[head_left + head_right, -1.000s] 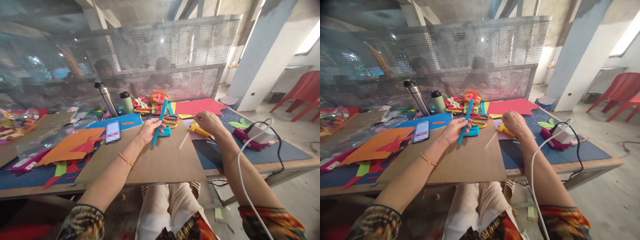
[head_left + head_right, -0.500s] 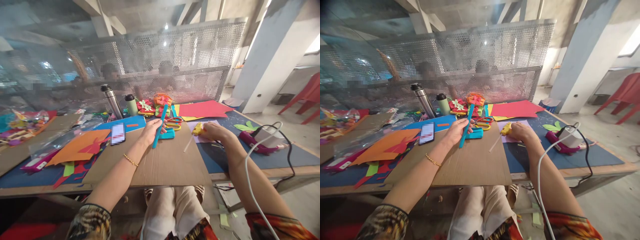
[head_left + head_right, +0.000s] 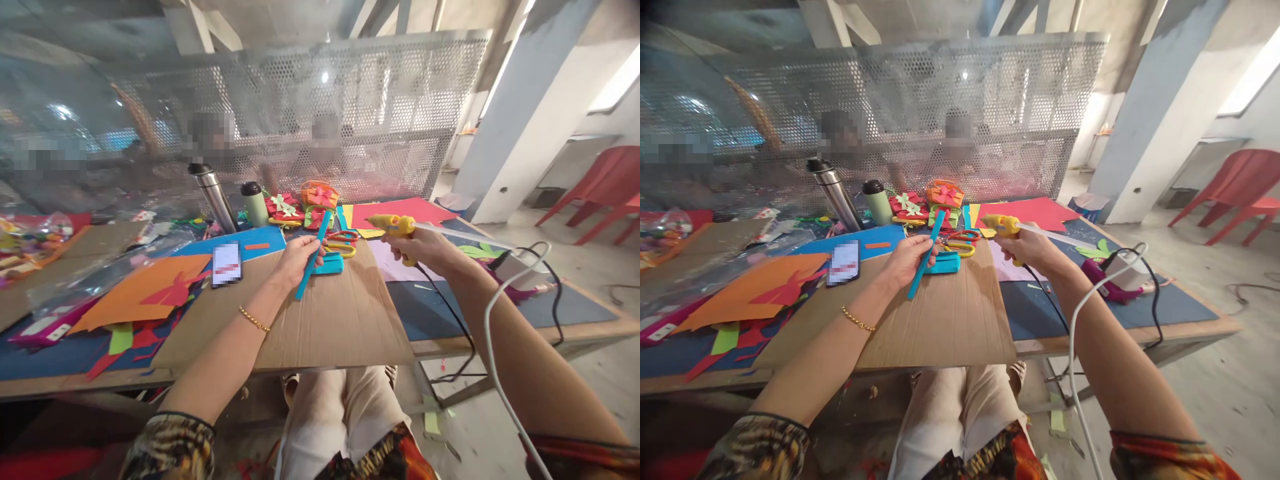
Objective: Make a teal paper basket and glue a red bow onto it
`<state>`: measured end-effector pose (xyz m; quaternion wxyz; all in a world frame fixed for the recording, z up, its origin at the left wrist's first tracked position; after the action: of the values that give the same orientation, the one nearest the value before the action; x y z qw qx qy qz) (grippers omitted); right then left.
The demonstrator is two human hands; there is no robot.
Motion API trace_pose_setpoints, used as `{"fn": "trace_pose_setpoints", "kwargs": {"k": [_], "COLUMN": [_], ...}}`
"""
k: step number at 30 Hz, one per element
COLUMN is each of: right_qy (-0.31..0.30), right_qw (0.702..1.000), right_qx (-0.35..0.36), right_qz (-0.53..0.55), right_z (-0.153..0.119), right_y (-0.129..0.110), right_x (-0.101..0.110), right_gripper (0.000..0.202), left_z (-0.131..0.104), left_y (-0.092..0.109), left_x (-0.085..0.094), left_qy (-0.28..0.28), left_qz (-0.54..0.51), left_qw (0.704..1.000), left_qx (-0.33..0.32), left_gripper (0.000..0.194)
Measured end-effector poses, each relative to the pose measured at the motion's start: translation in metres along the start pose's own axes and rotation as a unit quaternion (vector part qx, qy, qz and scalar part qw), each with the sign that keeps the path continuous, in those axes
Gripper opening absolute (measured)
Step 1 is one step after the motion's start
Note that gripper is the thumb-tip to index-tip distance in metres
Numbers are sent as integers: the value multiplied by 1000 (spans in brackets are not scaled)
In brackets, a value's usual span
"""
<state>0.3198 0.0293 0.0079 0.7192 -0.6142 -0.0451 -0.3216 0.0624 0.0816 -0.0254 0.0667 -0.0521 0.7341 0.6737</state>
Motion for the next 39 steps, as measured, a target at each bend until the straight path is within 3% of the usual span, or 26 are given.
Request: {"fn": "trace_pose_setpoints", "kwargs": {"k": [3,6,8,10,12,14,17,20,24,30,39], "right_qy": [32,137,252,310,280,198,111,17,-46,-22,-53], "right_qw": [994,982,944,908,918,960,981,982,974,979,982], "right_qx": [81,133,189,229,228,176,158,171,209,191,170], "right_qz": [71,1,-97,-162,-161,-95,-13,75,69,62,68], "right_z": [21,47,51,46,39,33,17,2,-7,-5,-15], "right_y": [-25,-43,-56,-61,-53,-35,-18,-18,-29,-21,-15], "right_x": [21,48,62,59,41,13,-24,-47,-51,-41,-40], "right_gripper": [17,27,27,27,29,28,31,40,52,58,64], "left_z": [0,1,1,2,2,1,0,0,0,1,-4], "left_y": [-1,-1,-2,-3,-3,-3,-3,-1,1,-4,-8], "left_x": [-1,0,0,1,1,0,-1,0,1,0,-7], "left_qy": [-3,0,4,9,14,14,12,9,-5,-24,-62], "left_qz": [-4,-1,2,4,5,2,-6,-16,-25,-23,-5], "left_qw": [1000,1000,1000,1000,1000,1000,1000,1000,999,999,997], "left_qx": [-1,-3,-7,-10,-9,-4,11,22,29,41,43], "left_gripper": [23,22,22,21,21,23,27,30,28,21,18]}}
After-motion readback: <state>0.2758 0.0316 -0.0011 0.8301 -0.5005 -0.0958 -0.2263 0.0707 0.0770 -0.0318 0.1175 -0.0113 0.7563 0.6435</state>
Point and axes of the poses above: each hand's wrist, its own z-axis towards the middle knuckle, its own x-axis out of the back of the hand, y = z × x, the point moved 7 cm from there along z, towards the middle knuckle, and after that the axes turned 11 degrees about y, right-handed, at the moved point
